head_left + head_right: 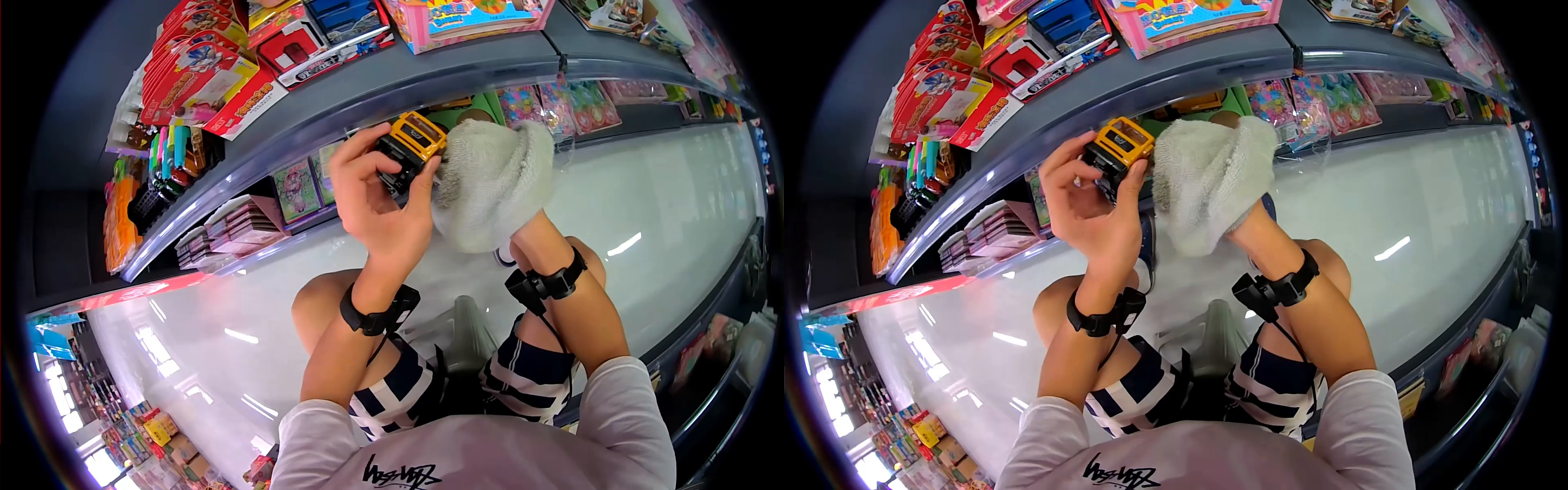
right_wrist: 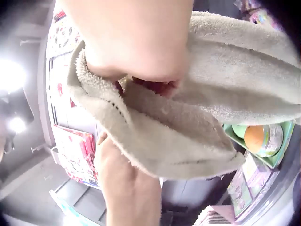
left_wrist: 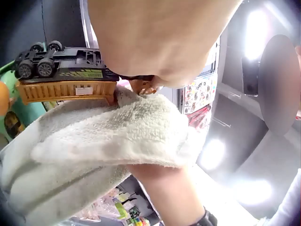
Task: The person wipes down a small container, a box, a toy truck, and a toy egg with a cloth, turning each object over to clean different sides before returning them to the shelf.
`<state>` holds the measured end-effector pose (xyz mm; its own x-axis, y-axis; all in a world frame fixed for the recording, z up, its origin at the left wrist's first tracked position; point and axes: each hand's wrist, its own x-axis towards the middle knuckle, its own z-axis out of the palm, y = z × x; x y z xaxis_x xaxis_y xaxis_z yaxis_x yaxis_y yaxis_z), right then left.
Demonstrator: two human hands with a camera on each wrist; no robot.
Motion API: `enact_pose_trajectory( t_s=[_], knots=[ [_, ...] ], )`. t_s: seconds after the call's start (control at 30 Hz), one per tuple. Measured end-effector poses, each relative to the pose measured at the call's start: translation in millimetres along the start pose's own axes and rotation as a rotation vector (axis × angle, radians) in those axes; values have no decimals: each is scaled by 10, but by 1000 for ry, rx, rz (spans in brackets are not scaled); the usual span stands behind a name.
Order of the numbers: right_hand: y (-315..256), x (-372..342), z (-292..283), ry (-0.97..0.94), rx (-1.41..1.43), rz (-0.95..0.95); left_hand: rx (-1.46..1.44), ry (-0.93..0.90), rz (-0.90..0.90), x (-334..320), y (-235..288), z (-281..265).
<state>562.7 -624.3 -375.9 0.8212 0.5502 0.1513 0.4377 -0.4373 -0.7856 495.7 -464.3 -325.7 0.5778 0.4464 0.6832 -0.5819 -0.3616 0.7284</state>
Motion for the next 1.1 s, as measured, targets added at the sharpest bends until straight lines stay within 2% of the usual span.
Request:
enact_pose_trajectory(
  t_s=[0.03, 0.1, 0.13, 0.2, 0.23, 0.3, 0.33, 0.4, 0.43, 0.6, 0.63, 0.67, 0.7, 0.73, 0.77, 0.8, 0.83, 0.87, 0.9, 1.03, 1.07, 1.1],
  knots=[
    [31, -18, 23, 2, 1, 6, 48, -24, 33, -13, 13, -10],
    [56, -54, 94, 296, -390, -420, 95, -37, 100, -48, 7, 6],
    [53, -54, 70, 283, -311, -392, 93, -41, 98, -57, 2, 2],
    [18, -72, 53, 161, 202, -143, 351, -79, 294, -61, 2, -29],
    [5, -76, 47, 125, 497, -28, 350, -82, 292, -60, 8, -33],
    [-48, -74, 23, 79, 1011, 188, 443, -128, 429, -54, 29, -43],
    [-95, -83, -7, 70, 1199, 313, 444, -130, 426, -62, 15, -37],
    [-193, -78, -58, 79, 1396, 524, 375, -119, 507, -68, -33, 3],
    [-192, -84, -57, 82, 1396, 525, 375, -129, 524, -66, -37, 7],
    [-146, -30, -69, -74, 813, 17, 431, -157, 527, -69, -43, 2],
    [-58, -11, -40, -70, 811, 13, 471, -187, 521, -59, -51, -7],
    [77, -20, 21, -52, 1020, 72, 470, -188, 523, -61, -56, -16],
    [55, 7, 21, -38, 1226, 132, 469, -194, 453, -61, -57, -24],
    [31, 24, 5, -43, 1224, 125, 470, -197, 387, -47, -58, -26],
    [4, 1, -16, -22, 1440, 271, 470, -194, 390, -44, -49, -19],
    [-86, -15, -52, 2, 1652, 427, 421, -173, 276, -54, -32, -3],
    [-166, -30, -80, 1, 1651, 427, 372, -151, 161, -60, -23, 7],
    [-238, -44, -105, 69, 1633, 450, 372, -149, 160, -47, -22, 21],
    [-261, -53, -116, 138, 1613, 474, 253, -90, 80, -26, -22, 43],
    [88, -5, 24, 205, 1583, 564, -94, 18, -271, 5, -17, -7],
    [266, 0, 100, 213, 1157, 228, -186, 60, -381, 19, -13, -29],
    [356, 23, 146, 204, 720, -94, -181, 67, -378, 43, -12, -50]
  ],
)
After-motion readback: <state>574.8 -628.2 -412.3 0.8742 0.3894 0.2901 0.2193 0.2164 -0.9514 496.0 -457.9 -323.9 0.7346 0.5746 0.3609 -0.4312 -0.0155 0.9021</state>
